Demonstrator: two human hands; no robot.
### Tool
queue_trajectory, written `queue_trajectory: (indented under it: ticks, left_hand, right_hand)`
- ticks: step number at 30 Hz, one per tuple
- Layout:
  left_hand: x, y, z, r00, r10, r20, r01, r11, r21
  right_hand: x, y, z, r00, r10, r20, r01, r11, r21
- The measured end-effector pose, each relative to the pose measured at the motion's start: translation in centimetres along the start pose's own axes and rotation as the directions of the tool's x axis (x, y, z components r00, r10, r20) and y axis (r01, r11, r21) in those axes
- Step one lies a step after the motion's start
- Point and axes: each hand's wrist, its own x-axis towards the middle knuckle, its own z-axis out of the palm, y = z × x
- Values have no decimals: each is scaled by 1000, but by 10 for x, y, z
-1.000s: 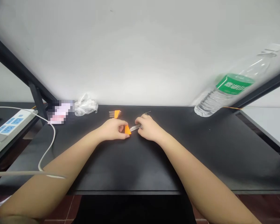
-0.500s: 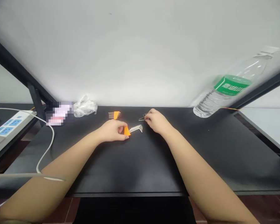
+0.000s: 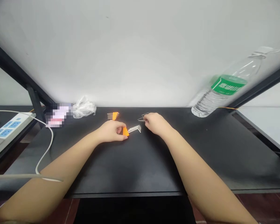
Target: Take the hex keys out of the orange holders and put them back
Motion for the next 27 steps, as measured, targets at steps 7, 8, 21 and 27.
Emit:
queue_trajectory:
  ticks: [7,8,21,27]
  left_hand:
    - [2,-4,2,1000,-7,0,7,1000,-20]
    - [2,-4,2,1000,-6,4,6,1000,-27]
    - [-2,-1,-3,1000,2,7,-1,999,-32]
    - [-2,-3,-1,1000,10,3,-10,999,-33]
  right_hand:
    - [-1,-13,13,985,-172,-20,172,958,230]
    - [-1,-15,13,982,-189,-15,187,948,258]
    - [12,34,25,985,46,-166,-34,997,71]
    - [3,16,10,997,-5,-80,0,998,-58]
